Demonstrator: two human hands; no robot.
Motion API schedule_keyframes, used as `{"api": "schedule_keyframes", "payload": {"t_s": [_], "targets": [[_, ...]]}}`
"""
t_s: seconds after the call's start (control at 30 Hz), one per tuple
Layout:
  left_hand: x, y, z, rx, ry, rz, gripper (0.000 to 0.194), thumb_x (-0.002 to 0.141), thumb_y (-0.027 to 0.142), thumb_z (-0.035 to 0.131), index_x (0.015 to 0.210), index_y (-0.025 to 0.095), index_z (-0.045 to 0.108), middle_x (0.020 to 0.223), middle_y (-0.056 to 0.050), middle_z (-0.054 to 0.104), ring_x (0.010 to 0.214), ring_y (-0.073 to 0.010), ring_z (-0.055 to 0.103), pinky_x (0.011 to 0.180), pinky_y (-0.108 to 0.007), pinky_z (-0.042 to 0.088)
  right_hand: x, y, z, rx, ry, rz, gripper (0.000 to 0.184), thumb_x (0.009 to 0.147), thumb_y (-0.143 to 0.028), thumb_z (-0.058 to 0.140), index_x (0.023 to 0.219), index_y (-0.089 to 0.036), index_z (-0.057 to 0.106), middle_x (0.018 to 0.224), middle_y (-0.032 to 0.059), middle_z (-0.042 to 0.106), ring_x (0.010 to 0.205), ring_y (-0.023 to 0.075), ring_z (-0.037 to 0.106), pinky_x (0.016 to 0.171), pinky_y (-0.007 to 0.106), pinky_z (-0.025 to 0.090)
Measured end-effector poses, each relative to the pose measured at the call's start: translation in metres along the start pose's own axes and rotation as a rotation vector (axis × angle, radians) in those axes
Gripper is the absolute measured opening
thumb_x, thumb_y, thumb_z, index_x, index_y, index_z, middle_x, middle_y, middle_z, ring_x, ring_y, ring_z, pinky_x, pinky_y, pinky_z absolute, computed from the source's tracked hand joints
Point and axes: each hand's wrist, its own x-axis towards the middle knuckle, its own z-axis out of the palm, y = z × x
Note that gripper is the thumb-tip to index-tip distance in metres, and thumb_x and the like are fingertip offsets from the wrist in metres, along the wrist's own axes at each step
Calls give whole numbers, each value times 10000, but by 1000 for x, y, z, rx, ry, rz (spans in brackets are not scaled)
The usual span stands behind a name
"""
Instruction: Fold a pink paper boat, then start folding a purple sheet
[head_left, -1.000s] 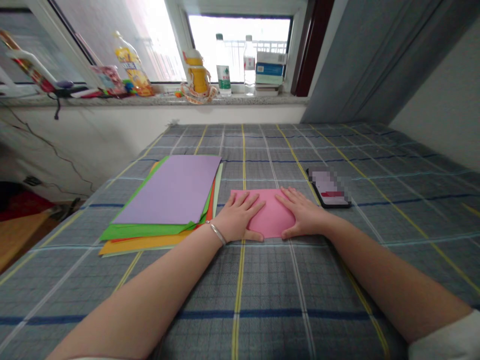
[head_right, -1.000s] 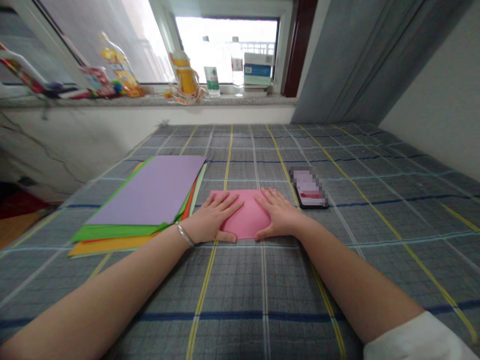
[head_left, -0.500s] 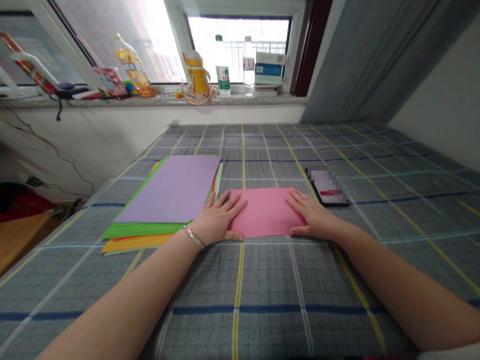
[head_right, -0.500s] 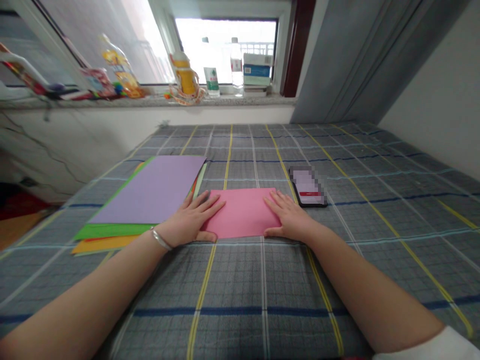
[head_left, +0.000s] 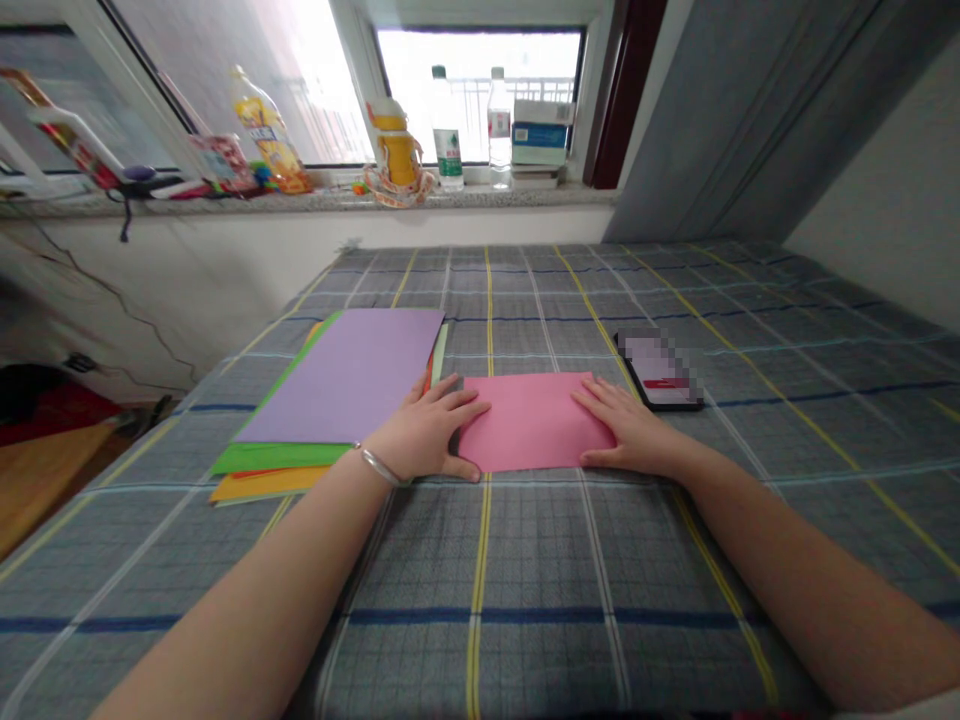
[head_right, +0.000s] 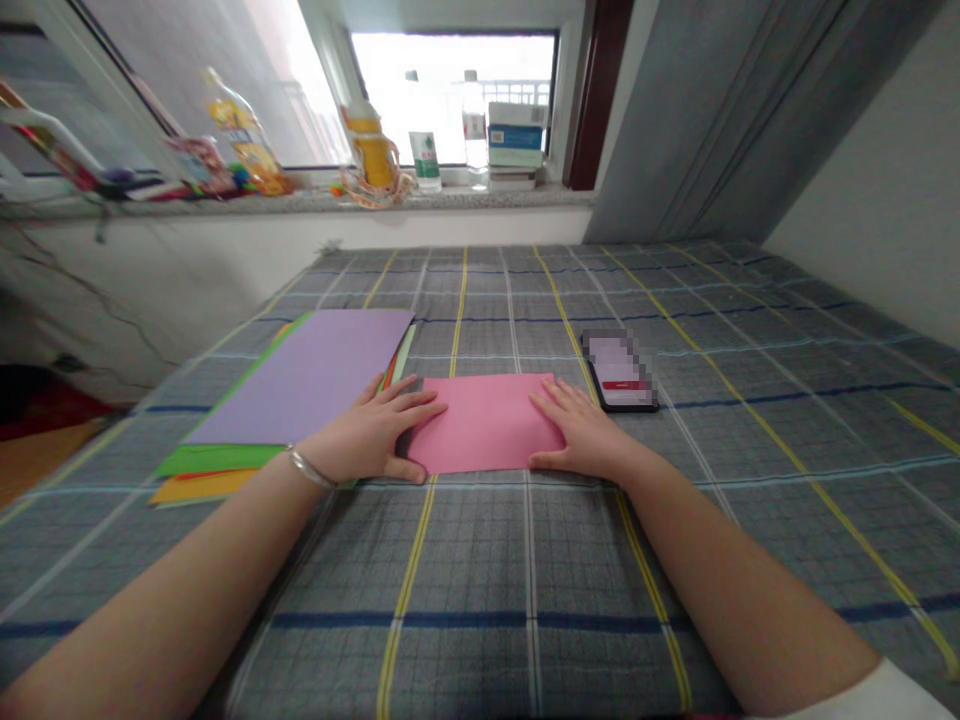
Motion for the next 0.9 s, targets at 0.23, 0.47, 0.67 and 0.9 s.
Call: {"api": "schedule_keyframes", "payload": {"t_s": [0.23, 0.47, 0.67, 0.9], "targets": [[15, 41, 10, 22, 161, 42, 710, 867, 655, 424, 1407, 194, 410, 1458, -145, 410, 1364, -314, 342, 1151, -540, 123, 0, -9, -4, 0, 19, 38, 933, 703, -666, 621, 1459, -183, 367, 1552, 164, 212, 1434, 338, 145, 1151, 505, 184], [27, 61, 13, -3, 212, 176, 656, 877, 607, 466, 1389, 200, 432, 1440, -124, 440, 1325, -323, 393, 1086, -475, 329, 2, -19, -3, -36, 87, 32, 924, 671, -662, 652, 1422, -172, 432, 1526, 178, 286, 1416, 367, 200, 1127, 529, 230], [30, 68, 9, 97, 296, 390, 281, 954, 332, 464, 1144, 158, 578, 1163, -101, 647, 1075, -219, 594, 879, -356, 487, -3, -37, -15, 15, 202, -175, 576, 700, -502, 720, 1186, -205, 635, 1325, 112, 573, 1284, 301, 447, 1082, 475, 329], [26, 76, 7, 234, 321, 437, 117, 936, 197, 489, 981, 138, 580, 899, -64, 680, 842, -195, 639, 702, -320, 486, -6, -59, -24, 77, 176, -345, 98, 839, -316, 624, 860, -225, 654, 926, 17, 707, 891, 171, 625, 787, 305, 453]]}}
